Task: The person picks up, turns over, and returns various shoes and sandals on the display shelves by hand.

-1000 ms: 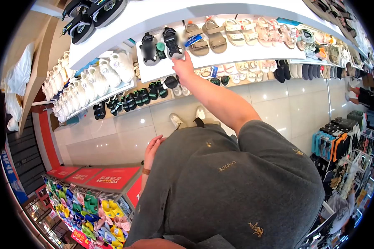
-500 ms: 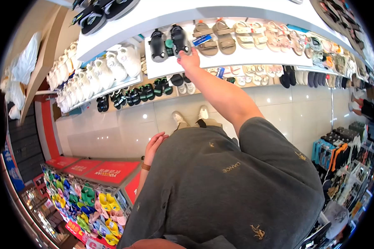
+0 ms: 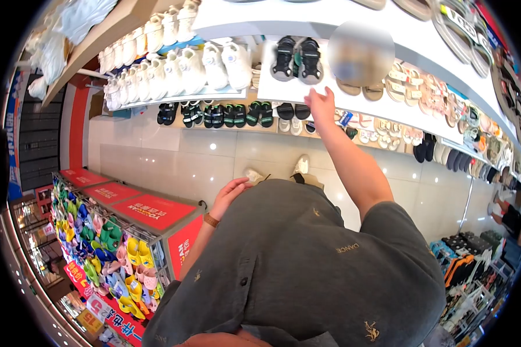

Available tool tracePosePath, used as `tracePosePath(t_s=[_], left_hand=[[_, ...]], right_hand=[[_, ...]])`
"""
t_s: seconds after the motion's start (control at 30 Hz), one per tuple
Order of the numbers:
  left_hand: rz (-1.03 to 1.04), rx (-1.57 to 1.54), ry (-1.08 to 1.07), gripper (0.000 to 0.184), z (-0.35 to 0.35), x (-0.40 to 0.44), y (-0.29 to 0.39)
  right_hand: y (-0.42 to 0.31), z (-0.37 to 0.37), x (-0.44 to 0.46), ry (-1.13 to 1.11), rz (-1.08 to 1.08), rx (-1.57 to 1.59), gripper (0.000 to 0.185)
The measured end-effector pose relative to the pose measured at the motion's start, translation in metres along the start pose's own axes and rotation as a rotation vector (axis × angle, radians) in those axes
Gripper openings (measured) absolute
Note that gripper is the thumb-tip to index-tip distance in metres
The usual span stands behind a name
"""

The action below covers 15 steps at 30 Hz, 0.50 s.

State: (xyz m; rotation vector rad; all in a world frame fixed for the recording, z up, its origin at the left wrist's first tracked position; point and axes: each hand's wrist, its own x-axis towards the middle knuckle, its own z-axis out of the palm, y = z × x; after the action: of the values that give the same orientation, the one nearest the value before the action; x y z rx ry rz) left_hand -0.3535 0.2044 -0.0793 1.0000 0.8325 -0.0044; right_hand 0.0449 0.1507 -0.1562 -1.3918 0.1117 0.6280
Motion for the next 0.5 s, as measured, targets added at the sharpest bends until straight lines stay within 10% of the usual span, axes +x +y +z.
tracePosePath(t_s=[0.23, 0.5], left_hand=[[0.072, -0.058, 0.039, 0.030, -0.076, -0.028, 0.018], [0.172, -0.098, 0.128, 0.021, -0.185, -0.062, 0.007]], right_hand=[[0.093, -0.024, -0.090, -0.091, -0.056, -0.395, 0.067], [0.149, 0.103, -0.152, -0.226, 0.460, -0.182, 0.035]])
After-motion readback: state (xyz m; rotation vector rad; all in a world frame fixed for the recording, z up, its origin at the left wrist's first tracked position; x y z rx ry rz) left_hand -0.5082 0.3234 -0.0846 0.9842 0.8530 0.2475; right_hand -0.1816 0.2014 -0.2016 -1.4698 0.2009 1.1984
